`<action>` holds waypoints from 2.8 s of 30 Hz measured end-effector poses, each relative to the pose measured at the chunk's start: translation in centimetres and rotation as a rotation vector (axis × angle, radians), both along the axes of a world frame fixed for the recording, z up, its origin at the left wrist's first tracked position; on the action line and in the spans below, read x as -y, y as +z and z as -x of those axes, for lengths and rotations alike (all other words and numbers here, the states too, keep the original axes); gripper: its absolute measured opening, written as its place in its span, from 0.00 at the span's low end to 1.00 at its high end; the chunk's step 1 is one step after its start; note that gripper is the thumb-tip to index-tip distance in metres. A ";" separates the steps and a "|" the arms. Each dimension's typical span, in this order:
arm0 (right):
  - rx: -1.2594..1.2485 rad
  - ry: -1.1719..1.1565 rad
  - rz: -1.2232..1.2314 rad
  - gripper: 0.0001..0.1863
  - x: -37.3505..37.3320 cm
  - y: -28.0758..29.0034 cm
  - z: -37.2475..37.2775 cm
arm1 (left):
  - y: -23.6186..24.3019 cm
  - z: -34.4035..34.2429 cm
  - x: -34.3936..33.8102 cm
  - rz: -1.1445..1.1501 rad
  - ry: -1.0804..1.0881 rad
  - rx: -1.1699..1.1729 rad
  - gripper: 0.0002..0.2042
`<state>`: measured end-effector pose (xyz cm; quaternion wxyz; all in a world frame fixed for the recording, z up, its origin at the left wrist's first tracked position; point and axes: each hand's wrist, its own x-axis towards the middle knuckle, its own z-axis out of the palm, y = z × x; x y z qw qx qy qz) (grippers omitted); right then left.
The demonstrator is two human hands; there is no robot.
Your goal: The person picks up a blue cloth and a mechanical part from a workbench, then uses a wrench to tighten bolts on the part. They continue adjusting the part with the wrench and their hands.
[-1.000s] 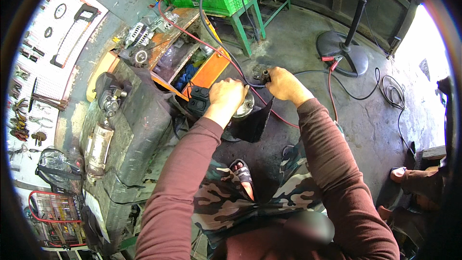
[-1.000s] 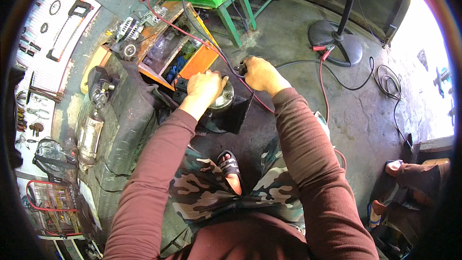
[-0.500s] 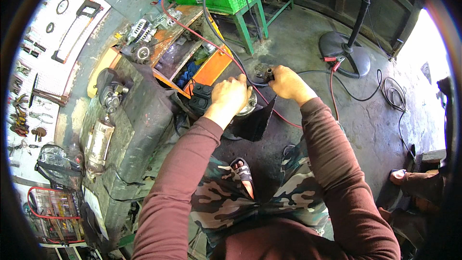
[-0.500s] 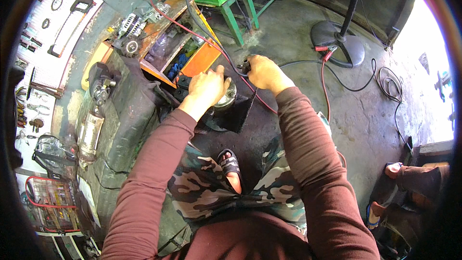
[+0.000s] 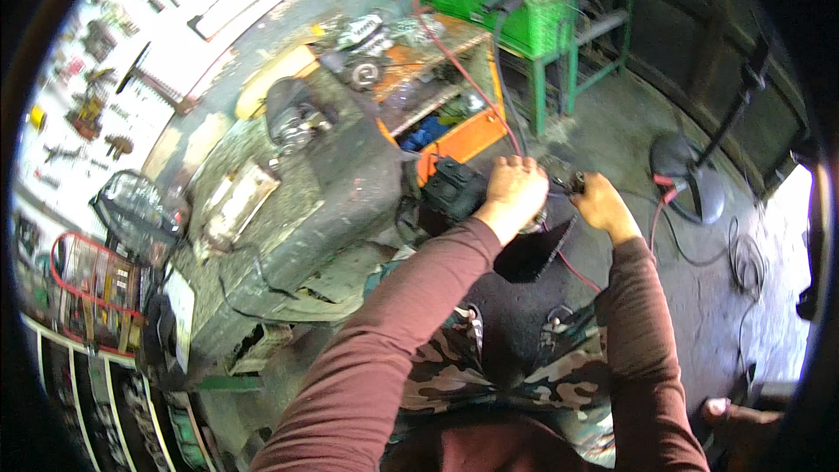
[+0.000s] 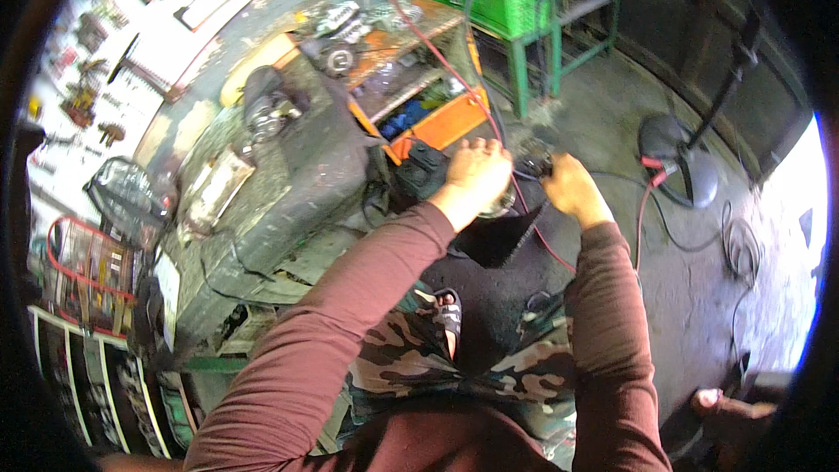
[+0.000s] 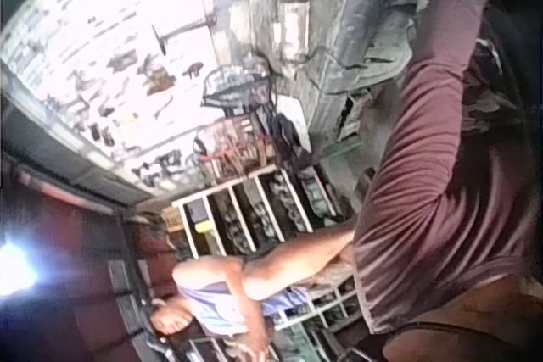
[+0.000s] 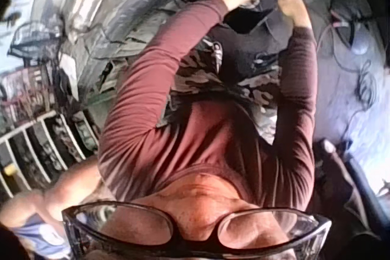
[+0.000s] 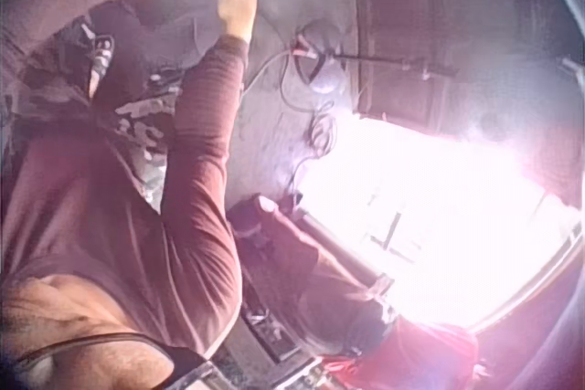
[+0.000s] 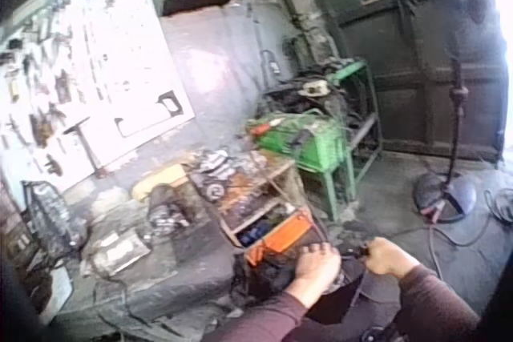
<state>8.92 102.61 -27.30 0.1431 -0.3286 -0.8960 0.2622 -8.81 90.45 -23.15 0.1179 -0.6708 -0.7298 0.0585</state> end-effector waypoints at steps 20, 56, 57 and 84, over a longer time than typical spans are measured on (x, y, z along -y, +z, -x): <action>-0.270 -0.121 -0.088 0.14 4.4 3.1 1.5 | 10.1 21.7 18.1 -0.489 0.623 0.228 0.18; 0.360 0.160 -0.251 0.18 11.7 9.8 8.2 | -2.6 6.3 8.9 -0.039 -0.033 0.832 0.48; 0.328 0.163 -0.253 0.17 11.6 9.4 8.1 | -2.6 6.3 8.9 -0.044 -0.035 0.831 0.48; 0.372 0.140 -0.177 0.17 12.9 8.3 8.7 | -2.6 6.2 8.7 -0.031 0.006 0.820 0.48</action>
